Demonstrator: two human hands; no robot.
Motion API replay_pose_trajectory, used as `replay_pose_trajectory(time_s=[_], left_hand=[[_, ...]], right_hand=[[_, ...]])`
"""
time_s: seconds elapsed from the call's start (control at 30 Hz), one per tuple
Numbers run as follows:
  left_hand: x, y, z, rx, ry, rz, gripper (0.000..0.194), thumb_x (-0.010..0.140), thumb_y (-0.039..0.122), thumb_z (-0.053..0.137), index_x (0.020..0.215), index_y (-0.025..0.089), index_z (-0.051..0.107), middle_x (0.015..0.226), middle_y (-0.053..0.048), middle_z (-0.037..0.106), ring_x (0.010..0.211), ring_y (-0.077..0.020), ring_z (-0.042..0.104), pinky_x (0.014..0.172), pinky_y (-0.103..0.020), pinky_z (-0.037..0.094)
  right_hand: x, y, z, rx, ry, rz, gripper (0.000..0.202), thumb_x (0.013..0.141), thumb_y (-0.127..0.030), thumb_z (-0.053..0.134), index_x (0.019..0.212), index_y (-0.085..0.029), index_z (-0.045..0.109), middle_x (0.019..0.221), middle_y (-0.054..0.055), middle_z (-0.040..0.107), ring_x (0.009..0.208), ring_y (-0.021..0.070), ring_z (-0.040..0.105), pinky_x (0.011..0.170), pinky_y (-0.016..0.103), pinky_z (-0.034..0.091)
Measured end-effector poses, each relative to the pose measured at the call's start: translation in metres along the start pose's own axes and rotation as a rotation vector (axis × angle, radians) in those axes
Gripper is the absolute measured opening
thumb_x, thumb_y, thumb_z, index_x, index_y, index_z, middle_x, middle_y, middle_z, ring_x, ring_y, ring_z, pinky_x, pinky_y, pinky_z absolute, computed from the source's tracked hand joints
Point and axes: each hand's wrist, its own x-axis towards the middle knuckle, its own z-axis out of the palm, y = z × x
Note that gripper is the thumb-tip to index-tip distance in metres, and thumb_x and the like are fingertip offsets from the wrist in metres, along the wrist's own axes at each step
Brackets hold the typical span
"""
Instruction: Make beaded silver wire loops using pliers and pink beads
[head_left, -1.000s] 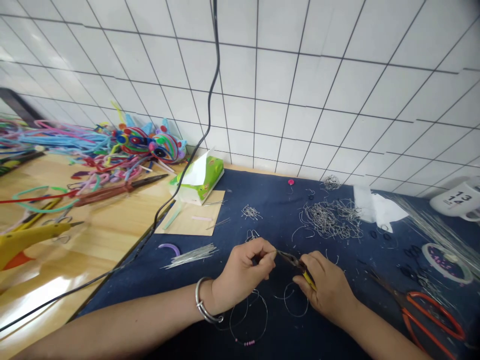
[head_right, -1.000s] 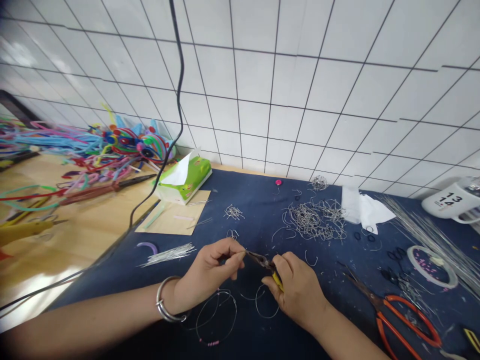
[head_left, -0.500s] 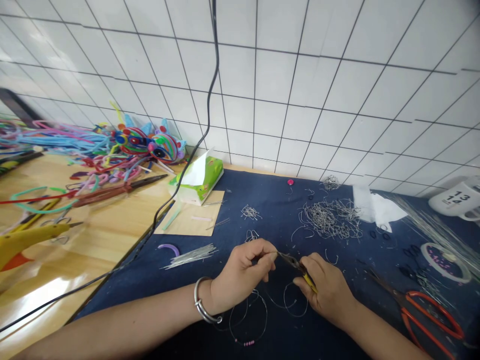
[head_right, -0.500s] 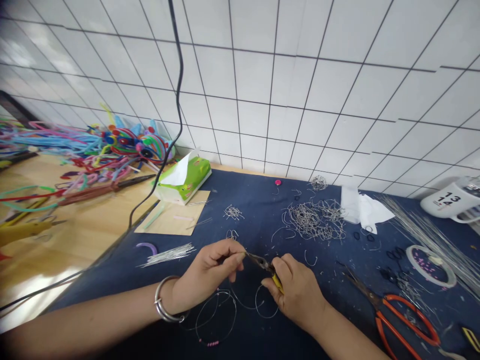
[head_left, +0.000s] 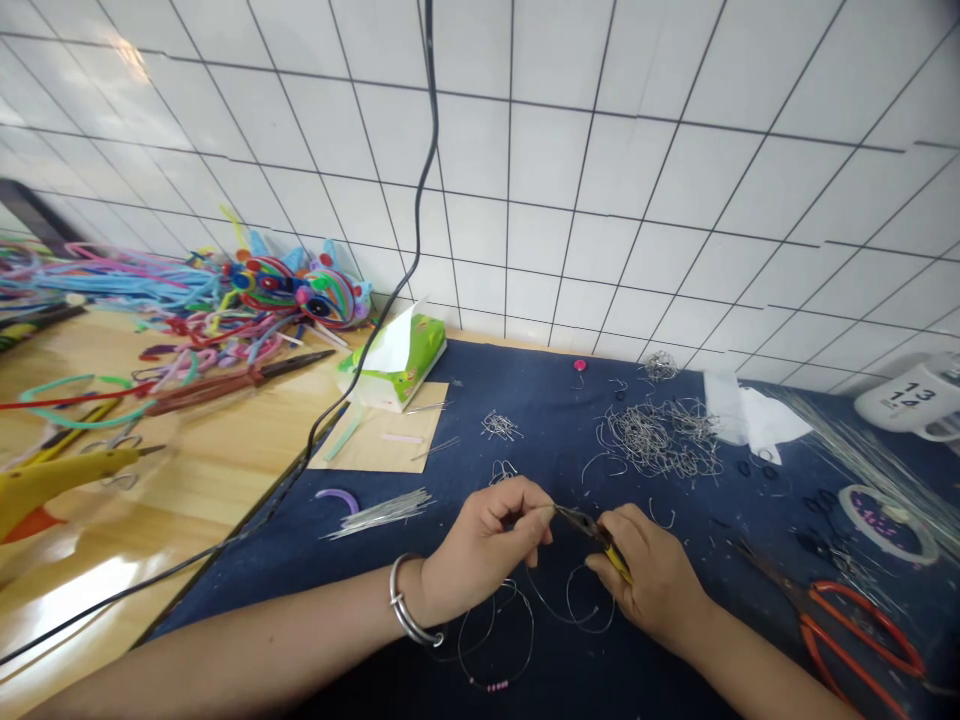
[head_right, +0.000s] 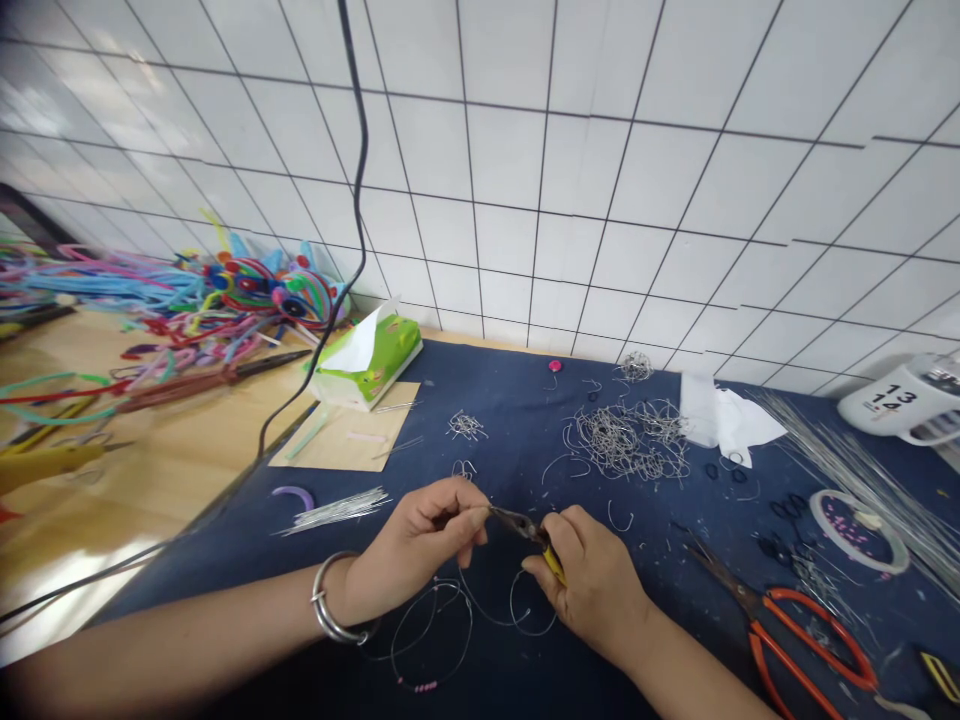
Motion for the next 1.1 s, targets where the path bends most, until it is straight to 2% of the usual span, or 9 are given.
replay_pose_trajectory(time_s=[0.17, 0.4, 0.93, 1.1], left_hand=[[-0.001, 0.0006, 0.0003, 0.002, 0.009, -0.02, 0.014, 0.084, 0.023, 0.05, 0.075, 0.013, 0.053, 0.065, 0.001, 0.055, 0.047, -0.0043, 0.049, 0.048, -0.017, 0.038], [0.0001, -0.0031, 0.0002, -0.035, -0.001, -0.047, 0.015, 0.084, 0.025, 0.05, 0.077, 0.013, 0.055, 0.065, 0.001, 0.056, 0.046, -0.0041, 0.049, 0.047, -0.017, 0.038], [0.001, 0.0028, -0.0047, -0.057, -0.099, -0.045, 0.015, 0.084, 0.025, 0.049, 0.079, 0.012, 0.056, 0.063, 0.002, 0.053, 0.045, -0.0037, 0.047, 0.045, -0.017, 0.034], [0.0027, 0.0002, -0.0052, -0.076, -0.089, -0.059, 0.016, 0.084, 0.026, 0.05, 0.078, 0.012, 0.055, 0.062, 0.003, 0.053, 0.044, -0.0032, 0.047, 0.045, -0.016, 0.034]], right_hand=[[0.0003, -0.0002, -0.0011, -0.021, 0.039, -0.015, 0.031, 0.083, -0.032, 0.05, 0.105, -0.011, 0.042, 0.087, 0.01, 0.049, 0.077, 0.0189, 0.048, 0.065, 0.033, 0.046], [0.0, -0.0001, -0.0019, -0.005, 0.026, -0.009, 0.032, 0.083, -0.031, 0.05, 0.106, -0.011, 0.042, 0.087, 0.01, 0.049, 0.076, 0.0187, 0.048, 0.064, 0.033, 0.046], [-0.0019, 0.0006, -0.0012, 0.044, 0.003, -0.045, 0.025, 0.085, -0.031, 0.045, 0.101, -0.012, 0.043, 0.078, 0.007, 0.047, 0.065, 0.0158, 0.046, 0.056, 0.029, 0.043], [-0.0007, 0.0016, -0.0019, 0.02, 0.0, -0.022, 0.027, 0.085, -0.033, 0.047, 0.103, -0.012, 0.043, 0.082, 0.008, 0.049, 0.072, 0.0175, 0.048, 0.061, 0.031, 0.046]])
